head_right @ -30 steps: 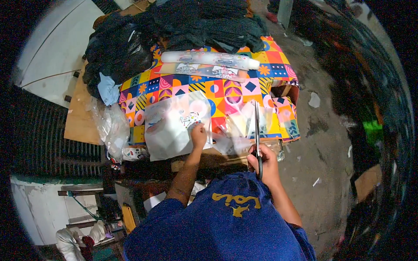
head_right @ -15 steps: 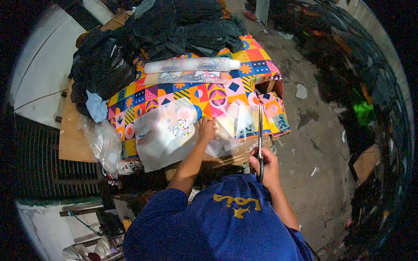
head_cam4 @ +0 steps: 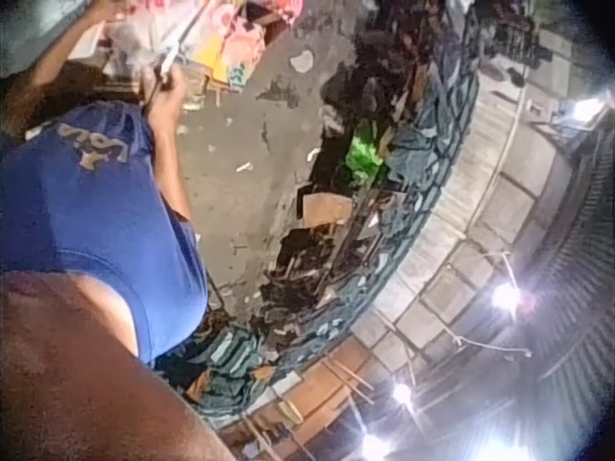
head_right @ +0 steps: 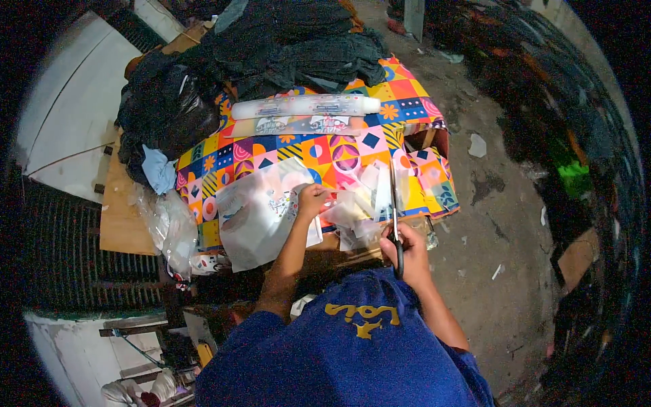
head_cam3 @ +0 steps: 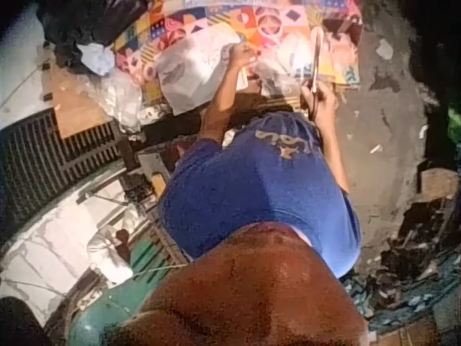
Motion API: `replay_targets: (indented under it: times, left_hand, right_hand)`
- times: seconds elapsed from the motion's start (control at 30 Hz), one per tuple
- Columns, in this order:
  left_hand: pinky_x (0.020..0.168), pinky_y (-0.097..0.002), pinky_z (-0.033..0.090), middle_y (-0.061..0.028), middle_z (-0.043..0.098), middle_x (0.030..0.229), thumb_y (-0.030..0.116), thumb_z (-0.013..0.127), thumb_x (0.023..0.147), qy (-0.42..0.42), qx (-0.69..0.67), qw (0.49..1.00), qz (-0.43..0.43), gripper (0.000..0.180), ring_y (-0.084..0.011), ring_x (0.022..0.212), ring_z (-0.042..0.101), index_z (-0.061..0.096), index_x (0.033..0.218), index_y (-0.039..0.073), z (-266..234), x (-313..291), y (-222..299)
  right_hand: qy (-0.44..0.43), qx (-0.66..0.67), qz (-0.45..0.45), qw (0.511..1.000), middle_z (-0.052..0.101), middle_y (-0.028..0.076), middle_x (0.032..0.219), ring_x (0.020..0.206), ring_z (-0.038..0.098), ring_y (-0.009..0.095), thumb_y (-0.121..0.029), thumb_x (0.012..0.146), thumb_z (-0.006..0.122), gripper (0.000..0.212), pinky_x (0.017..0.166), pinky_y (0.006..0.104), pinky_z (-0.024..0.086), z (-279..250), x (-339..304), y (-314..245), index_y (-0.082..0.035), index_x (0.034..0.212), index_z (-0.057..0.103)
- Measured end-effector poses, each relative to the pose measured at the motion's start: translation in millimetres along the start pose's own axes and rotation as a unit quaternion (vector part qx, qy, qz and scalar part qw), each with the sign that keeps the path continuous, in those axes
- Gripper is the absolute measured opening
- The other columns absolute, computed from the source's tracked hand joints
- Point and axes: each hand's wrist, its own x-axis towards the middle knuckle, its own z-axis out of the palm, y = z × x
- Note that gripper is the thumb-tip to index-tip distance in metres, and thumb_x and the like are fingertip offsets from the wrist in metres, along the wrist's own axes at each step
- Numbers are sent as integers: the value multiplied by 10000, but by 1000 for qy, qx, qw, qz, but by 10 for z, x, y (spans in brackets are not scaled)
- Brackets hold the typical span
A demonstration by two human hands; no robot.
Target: Cutting out individual designs from a roll of printed transfer film using scissors.
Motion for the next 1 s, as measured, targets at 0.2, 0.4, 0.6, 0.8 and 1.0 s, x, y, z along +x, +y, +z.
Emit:
replay_targets:
  times: [0.2,0.4,0.6,0.8,1.0]
  left_hand:
    - [769,-279,475,-109,642,927,5,575,797,-98,106,987,64,367,-167,873,601,522,1159,-31,18,-168,195]
    - [777,-446,422,-184,615,976,136,708,633,25,374,921,101,744,-378,880,550,402,1309,82,-214,-29,-331]
    - [848,-452,401,-180,612,925,165,723,643,15,531,825,193,711,-351,907,553,425,1282,76,-104,180,-597]
    - [879,-479,326,-162,612,900,178,689,664,87,551,786,266,679,-333,924,534,424,1280,70,-165,254,-826]
    - [798,-442,421,-157,617,907,80,660,668,44,414,905,91,637,-341,859,573,437,1265,82,46,155,-103]
  right_hand:
    - [-40,-12,16,999,482,-39,622,551,449,41,-132,794,654,147,494,197,359,166,205,-27,-40,838,548]
    - [-67,-27,-21,997,455,-62,602,538,406,25,-134,786,668,162,478,187,312,252,386,-25,-43,845,548]
    - [-52,-17,0,999,464,-63,596,535,420,17,-106,792,658,143,469,179,314,190,517,-70,-44,854,545]
    - [-57,-24,6,998,480,-55,590,511,426,21,-103,800,647,136,453,184,320,230,645,-84,-46,869,544]
    - [-61,-18,1,998,486,-46,575,487,431,27,-112,806,639,126,439,184,316,186,732,-98,-54,860,540]
